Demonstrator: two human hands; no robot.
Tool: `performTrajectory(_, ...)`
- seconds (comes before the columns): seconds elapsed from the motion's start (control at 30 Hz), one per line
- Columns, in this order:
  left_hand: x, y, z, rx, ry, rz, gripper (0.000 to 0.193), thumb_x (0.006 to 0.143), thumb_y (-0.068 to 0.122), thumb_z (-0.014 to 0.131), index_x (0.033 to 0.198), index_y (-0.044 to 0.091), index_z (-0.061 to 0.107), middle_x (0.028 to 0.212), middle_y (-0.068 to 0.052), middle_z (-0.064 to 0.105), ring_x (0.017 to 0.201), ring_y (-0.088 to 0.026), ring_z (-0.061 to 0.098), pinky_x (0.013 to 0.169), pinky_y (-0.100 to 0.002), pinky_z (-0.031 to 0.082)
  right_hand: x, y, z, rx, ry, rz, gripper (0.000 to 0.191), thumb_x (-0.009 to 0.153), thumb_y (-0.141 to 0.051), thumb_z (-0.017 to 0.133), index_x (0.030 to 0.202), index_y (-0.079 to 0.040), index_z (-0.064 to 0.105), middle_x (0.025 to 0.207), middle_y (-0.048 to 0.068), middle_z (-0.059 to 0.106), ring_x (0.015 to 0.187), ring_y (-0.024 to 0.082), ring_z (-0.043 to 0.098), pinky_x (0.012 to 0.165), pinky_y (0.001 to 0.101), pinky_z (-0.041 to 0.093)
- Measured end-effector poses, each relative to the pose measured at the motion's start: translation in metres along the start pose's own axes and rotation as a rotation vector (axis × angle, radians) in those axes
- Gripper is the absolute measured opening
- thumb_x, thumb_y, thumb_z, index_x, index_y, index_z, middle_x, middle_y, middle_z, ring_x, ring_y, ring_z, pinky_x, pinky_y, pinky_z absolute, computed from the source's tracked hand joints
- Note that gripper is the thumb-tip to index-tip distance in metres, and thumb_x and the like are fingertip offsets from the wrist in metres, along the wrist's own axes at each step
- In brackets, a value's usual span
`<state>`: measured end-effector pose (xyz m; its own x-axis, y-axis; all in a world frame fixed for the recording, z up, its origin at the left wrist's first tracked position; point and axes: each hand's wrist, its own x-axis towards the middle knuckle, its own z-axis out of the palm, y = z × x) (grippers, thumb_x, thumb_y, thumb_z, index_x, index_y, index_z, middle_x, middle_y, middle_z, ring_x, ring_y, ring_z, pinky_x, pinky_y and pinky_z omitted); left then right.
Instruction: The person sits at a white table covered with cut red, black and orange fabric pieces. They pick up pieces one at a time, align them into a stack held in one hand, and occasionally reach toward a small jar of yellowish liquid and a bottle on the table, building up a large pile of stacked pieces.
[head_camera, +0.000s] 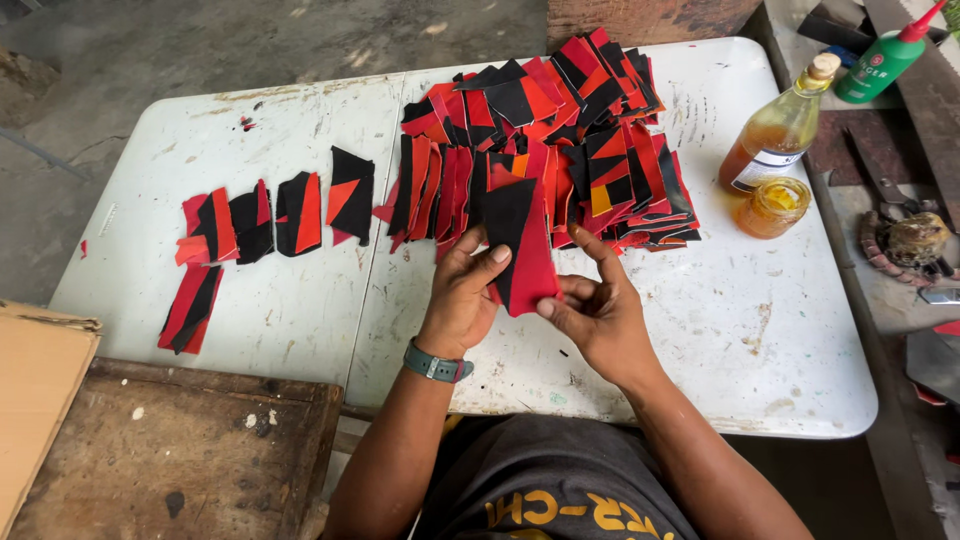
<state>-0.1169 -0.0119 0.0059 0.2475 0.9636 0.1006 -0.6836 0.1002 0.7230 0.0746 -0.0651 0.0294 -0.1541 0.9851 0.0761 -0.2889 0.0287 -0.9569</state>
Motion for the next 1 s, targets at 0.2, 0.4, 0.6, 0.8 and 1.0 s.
performTrajectory(0.2,0.003,0.004,0.020,-0.010,-0.173,0.160,0.027,0.099,0.004,0.071,0.125,0.002,0.064,0.120,-0.008,0.072,0.113,-0.015,0.069,0.105,-0.032,0.055,0.001,-0.039,0.003,0.743,-0.094,0.034,0.095,0.089,-0.072,0.052,0.163,-0.023,0.018,0.162,0.016,0.037,0.144,0.034,0.041,0.121,0.0542,0.030)
performTrajectory(0.4,0.004,0.000,0.038,0.421,-0.194,0.280,0.025,0.100,0.009,0.072,0.122,-0.001,0.065,0.115,-0.009,0.075,0.105,-0.010,0.070,0.094,-0.025,0.058,0.005,-0.061,0.004,0.837,-0.117,0.036,0.102,0.090,-0.076,0.048,0.167,-0.018,0.019,0.171,0.015,0.029,0.155,0.030,0.034,0.127,0.0533,0.026)
performTrajectory(0.6,-0.008,0.004,0.040,0.615,-0.201,0.148,0.017,0.102,0.006,0.072,0.115,-0.004,0.068,0.097,-0.007,0.075,0.081,-0.005,0.062,0.071,-0.021,0.052,0.005,-0.062,-0.003,0.880,-0.157,0.010,0.102,0.092,-0.077,0.047,0.170,-0.018,0.019,0.172,0.018,0.028,0.156,0.032,0.032,0.126,0.0501,0.030)
performTrajectory(0.8,-0.033,0.013,0.043,0.798,-0.222,0.056,0.011,0.100,0.005,0.070,0.107,-0.003,0.068,0.081,-0.002,0.068,0.071,-0.001,0.054,0.062,-0.018,0.046,0.017,-0.062,-0.010,0.853,-0.108,-0.020,0.101,0.088,-0.079,0.047,0.168,-0.021,0.023,0.164,0.016,0.037,0.153,0.035,0.037,0.125,0.0571,0.033)
performTrajectory(1.0,-0.043,0.024,0.040,1.054,-0.230,-0.072,0.016,0.092,0.011,0.072,0.101,-0.001,0.069,0.079,0.000,0.074,0.071,-0.001,0.063,0.062,-0.021,0.054,0.027,-0.076,-0.021,0.933,-0.139,-0.082,0.097,0.091,-0.081,0.043,0.164,-0.017,0.036,0.159,0.019,0.046,0.144,0.037,0.042,0.124,0.0553,0.035)
